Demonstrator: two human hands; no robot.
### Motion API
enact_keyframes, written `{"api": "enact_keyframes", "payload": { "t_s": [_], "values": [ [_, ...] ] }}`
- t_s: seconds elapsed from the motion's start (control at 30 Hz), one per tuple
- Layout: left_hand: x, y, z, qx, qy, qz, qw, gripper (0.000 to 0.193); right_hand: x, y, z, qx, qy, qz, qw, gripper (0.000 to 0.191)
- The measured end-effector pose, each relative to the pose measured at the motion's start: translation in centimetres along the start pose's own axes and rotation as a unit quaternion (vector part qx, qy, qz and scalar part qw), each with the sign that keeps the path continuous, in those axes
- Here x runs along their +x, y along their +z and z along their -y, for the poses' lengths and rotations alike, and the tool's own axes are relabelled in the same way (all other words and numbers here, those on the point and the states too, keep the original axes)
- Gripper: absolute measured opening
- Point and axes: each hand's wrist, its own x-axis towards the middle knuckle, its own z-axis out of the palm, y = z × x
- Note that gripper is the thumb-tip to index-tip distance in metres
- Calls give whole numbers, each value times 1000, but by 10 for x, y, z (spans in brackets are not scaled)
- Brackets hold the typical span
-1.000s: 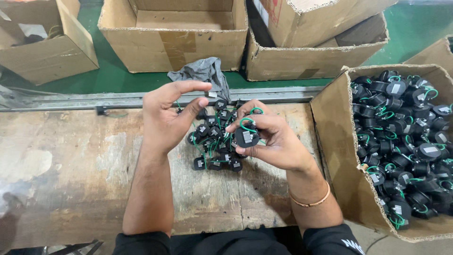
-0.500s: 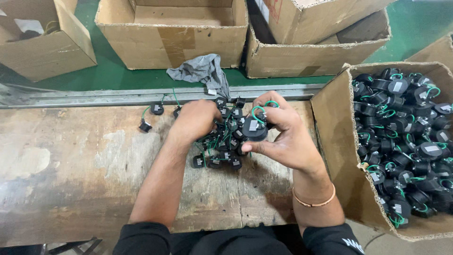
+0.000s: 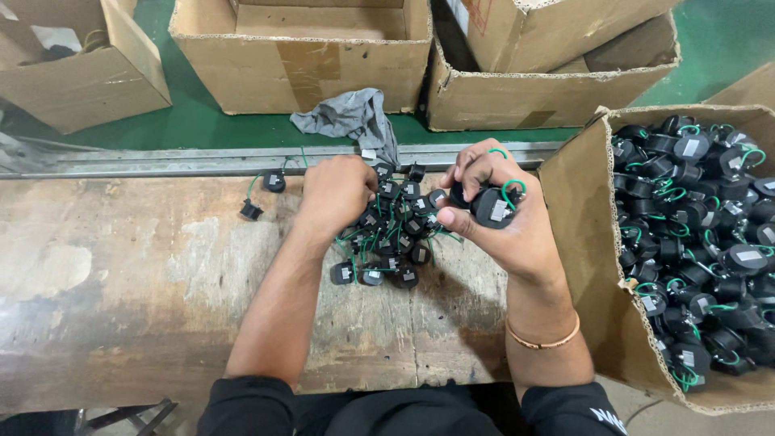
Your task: The person picks small black electrical plug components with green wires from a cardboard box and works on them one at a time at a wooden workbench, twisting and folding the wire leads and pressing the parts together, then sets the finished piece on the bench. The person repeats this handling cycle continuously across the episode.
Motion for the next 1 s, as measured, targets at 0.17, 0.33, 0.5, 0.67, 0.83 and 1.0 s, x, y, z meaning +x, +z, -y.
{"api": "enact_keyframes", "payload": {
  "t_s": [0.17, 0.33, 0.5, 0.67, 0.83, 1.0],
  "values": [
    [1, 9, 3, 37, 19, -37, 998, 12, -1, -2, -1, -17, -16, -12, 1000, 32],
    [-1, 6, 3, -18, 27, -55, 998, 9, -1, -4, -1, -69, -31, -18, 997, 28],
    [0, 1, -4, 0, 1, 15, 1000, 16, -1, -6, 1, -100, -47, -22, 994, 30],
    [0, -12, -15, -17, 30, 3, 999, 12, -1, -8, 3, -121, -45, -24, 991, 31],
    [-29, -57, -20, -153, 117, -146, 970, 8, 1, -9, 8, -154, -42, -29, 987, 34],
    [-56, -85, -40, -267, 267, -291, 879, 14, 4, -1, 12, -119, 69, 16, 990, 51]
  ]
}}
